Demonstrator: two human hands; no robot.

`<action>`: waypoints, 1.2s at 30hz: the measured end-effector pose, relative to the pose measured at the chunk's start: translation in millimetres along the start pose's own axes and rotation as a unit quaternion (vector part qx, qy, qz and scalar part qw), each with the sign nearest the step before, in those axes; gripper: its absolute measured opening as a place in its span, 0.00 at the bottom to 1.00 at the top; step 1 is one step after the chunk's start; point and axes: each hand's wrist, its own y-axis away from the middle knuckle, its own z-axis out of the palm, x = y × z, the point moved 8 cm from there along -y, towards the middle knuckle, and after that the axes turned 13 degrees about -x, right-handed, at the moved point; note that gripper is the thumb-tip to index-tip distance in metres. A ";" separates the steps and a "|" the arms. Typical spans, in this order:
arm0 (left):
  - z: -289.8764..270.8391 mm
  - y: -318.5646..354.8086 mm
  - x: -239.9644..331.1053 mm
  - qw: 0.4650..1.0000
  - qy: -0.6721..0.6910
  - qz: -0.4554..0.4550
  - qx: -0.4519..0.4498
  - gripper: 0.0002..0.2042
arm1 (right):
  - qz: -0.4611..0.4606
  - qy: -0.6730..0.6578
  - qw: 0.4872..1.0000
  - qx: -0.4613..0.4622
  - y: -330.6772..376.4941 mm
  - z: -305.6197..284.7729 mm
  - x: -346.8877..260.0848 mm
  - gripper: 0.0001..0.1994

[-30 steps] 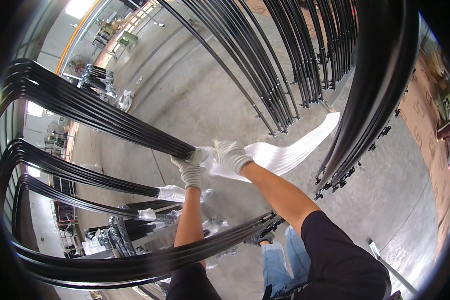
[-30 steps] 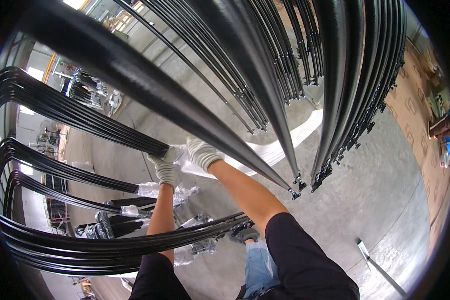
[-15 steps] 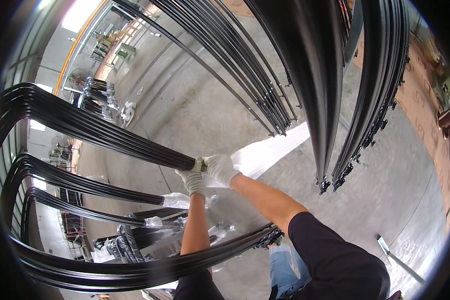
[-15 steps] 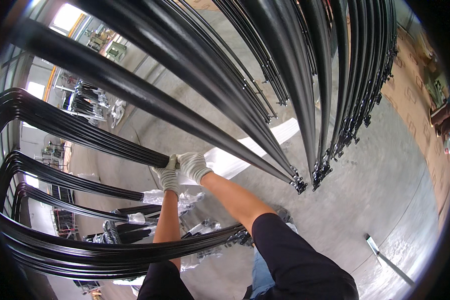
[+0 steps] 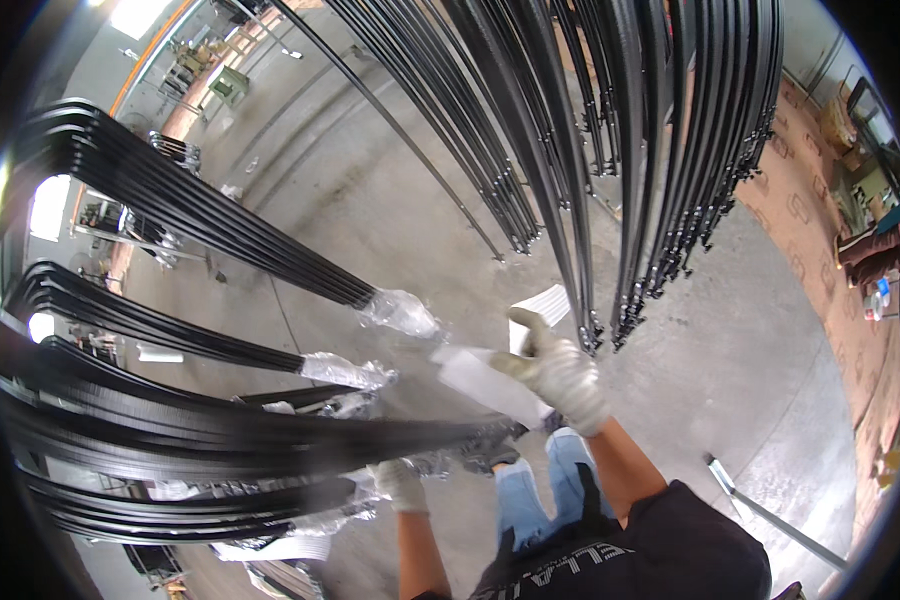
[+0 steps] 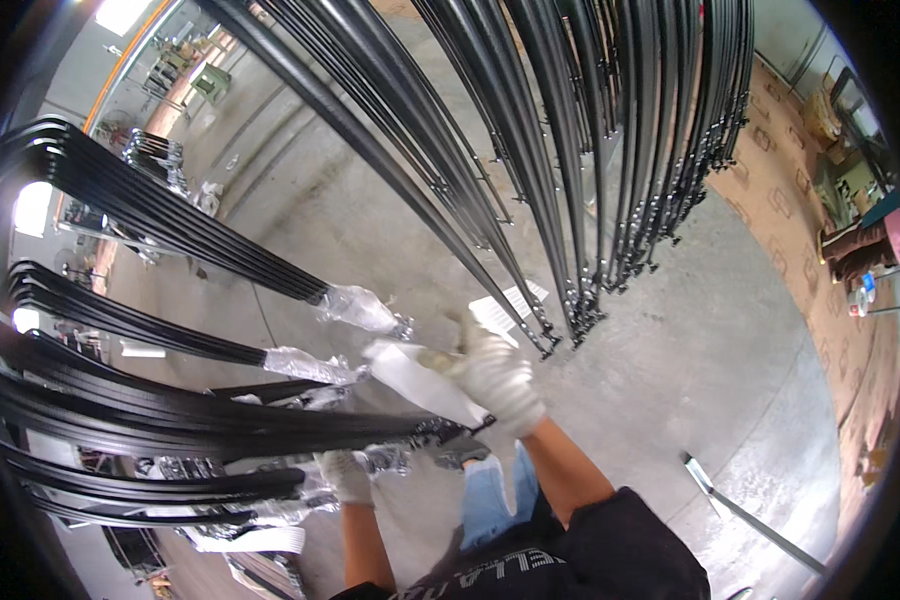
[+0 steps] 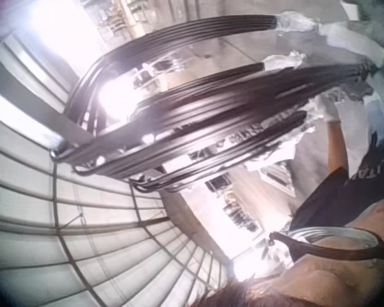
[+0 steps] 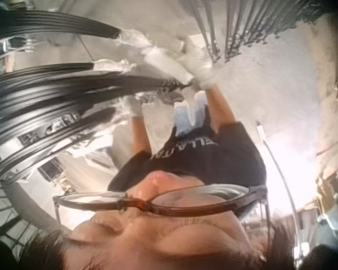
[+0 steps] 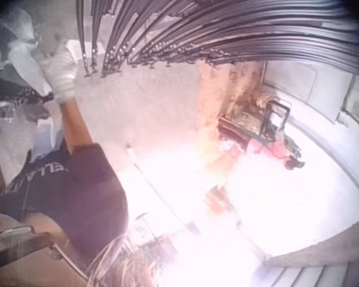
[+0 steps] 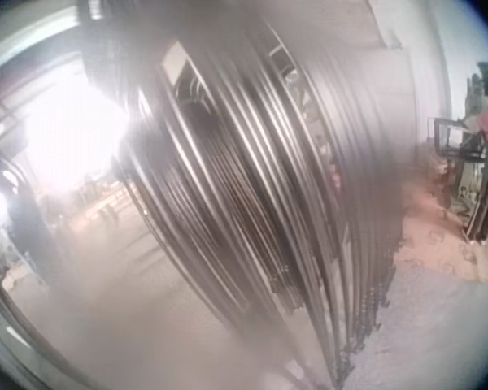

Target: The person wraps a piece of foam wrap over the ends of curved metal rods and then uses a roll of plastic film to bundle and secure them by hand.

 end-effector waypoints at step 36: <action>14.5 35.9 -91.3 0.622 -0.660 -0.191 -0.376 0.34 | 0.013 0.388 0.874 -0.292 -28.2 145.8 140.1 0.18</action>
